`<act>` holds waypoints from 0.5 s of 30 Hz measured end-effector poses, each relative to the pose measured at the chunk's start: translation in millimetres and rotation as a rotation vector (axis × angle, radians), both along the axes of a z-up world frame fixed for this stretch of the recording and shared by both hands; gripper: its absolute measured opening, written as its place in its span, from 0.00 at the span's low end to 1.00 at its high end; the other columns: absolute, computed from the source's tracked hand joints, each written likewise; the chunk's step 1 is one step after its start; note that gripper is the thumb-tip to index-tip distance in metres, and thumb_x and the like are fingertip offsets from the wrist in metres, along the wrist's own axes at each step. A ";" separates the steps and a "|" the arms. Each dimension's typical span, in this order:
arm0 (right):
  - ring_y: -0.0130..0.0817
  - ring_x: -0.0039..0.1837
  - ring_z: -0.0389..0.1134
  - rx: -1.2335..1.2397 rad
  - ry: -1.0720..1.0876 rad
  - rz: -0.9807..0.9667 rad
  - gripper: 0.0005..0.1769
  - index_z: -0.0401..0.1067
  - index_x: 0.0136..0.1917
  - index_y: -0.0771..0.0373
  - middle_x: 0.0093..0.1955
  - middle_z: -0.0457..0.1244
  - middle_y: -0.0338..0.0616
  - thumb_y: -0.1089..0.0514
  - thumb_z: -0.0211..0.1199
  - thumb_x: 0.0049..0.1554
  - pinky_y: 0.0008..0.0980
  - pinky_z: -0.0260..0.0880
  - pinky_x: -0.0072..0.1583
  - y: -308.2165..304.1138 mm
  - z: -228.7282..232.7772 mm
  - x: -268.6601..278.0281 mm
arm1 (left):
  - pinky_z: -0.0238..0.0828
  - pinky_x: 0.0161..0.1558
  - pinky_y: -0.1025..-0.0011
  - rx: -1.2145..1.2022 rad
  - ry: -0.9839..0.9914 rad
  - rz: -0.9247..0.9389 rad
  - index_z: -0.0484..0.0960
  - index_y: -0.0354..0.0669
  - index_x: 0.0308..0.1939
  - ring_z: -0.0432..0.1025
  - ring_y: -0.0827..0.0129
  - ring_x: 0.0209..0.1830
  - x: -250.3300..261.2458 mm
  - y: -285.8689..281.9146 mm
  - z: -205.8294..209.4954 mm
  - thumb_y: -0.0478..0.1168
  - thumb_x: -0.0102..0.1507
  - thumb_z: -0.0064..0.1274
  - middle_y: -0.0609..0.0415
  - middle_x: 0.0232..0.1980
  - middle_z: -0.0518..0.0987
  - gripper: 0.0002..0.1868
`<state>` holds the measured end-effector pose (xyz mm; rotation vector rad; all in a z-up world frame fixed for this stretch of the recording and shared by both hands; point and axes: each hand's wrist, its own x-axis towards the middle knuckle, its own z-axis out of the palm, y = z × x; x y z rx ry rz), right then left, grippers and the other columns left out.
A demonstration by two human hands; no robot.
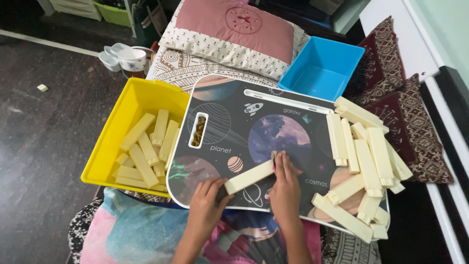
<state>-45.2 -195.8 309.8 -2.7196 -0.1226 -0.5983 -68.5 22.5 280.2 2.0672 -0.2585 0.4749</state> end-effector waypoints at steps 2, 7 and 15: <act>0.57 0.77 0.56 -0.004 0.005 0.008 0.42 0.55 0.78 0.67 0.79 0.53 0.59 0.76 0.52 0.50 0.48 0.57 0.73 -0.3 -0.8 0.6 | 0.71 0.50 0.59 -0.011 0.016 -0.004 0.82 0.40 0.52 0.74 0.50 0.50 0.5 -0.5 1.3 0.39 0.51 0.68 0.47 0.52 0.81 0.25; 0.57 0.76 0.58 -0.014 -0.011 0.011 0.40 0.56 0.77 0.66 0.79 0.54 0.57 0.75 0.52 0.52 0.48 0.58 0.72 3.7 -4.0 1.0 | 0.71 0.49 0.59 -0.026 0.016 -0.008 0.82 0.40 0.52 0.74 0.50 0.49 -0.2 2.2 4.5 0.39 0.51 0.68 0.48 0.50 0.80 0.25; 0.56 0.75 0.59 -0.030 0.014 -0.009 0.39 0.56 0.78 0.66 0.79 0.54 0.57 0.74 0.51 0.52 0.48 0.60 0.71 4.4 -0.7 0.3 | 0.71 0.48 0.59 -0.021 0.029 -0.013 0.81 0.39 0.52 0.74 0.51 0.49 -0.4 1.7 6.3 0.39 0.51 0.69 0.48 0.51 0.81 0.25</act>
